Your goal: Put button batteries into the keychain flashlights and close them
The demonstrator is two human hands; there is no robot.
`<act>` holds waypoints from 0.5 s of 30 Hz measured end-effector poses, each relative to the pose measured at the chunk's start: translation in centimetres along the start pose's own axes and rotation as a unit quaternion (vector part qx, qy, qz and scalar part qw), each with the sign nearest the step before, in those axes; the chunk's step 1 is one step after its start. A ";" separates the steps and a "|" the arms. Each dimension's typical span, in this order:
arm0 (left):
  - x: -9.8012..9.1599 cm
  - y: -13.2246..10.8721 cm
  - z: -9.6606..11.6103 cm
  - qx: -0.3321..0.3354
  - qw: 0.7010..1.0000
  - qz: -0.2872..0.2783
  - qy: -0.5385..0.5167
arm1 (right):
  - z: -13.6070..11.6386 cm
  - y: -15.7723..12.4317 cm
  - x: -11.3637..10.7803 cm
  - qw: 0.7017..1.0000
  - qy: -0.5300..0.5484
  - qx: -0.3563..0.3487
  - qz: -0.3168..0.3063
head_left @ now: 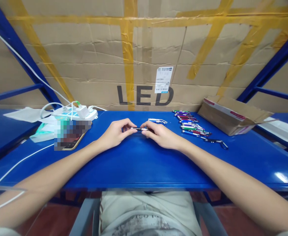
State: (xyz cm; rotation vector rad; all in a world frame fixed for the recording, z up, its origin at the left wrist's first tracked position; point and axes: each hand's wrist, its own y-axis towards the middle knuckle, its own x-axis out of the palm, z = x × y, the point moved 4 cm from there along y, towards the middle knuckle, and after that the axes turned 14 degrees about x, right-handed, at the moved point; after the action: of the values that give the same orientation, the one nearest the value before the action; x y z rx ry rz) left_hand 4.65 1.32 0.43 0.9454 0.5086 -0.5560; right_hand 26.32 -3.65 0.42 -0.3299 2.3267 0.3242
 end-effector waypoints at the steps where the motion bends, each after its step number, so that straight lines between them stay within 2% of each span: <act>1: -0.2 0.0 -0.2 -0.006 1.000 0.004 0.005 | 0.3 0.1 -0.2 1.000 0.006 0.009 0.004; 8: -0.2 -0.2 -0.8 -0.016 1.000 -0.016 0.014 | 0.9 0.3 -0.4 0.999 0.046 0.007 -0.001; 15: -0.1 -0.1 0.0 0.021 0.998 -0.052 0.015 | -0.5 -0.5 -0.4 0.997 -0.037 -0.064 0.039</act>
State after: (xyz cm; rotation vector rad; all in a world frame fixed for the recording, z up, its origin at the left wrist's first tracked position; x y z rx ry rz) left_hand 4.51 1.29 0.43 0.9719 0.5770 -0.6482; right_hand 26.49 -4.19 0.98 -0.2844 2.2555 0.5163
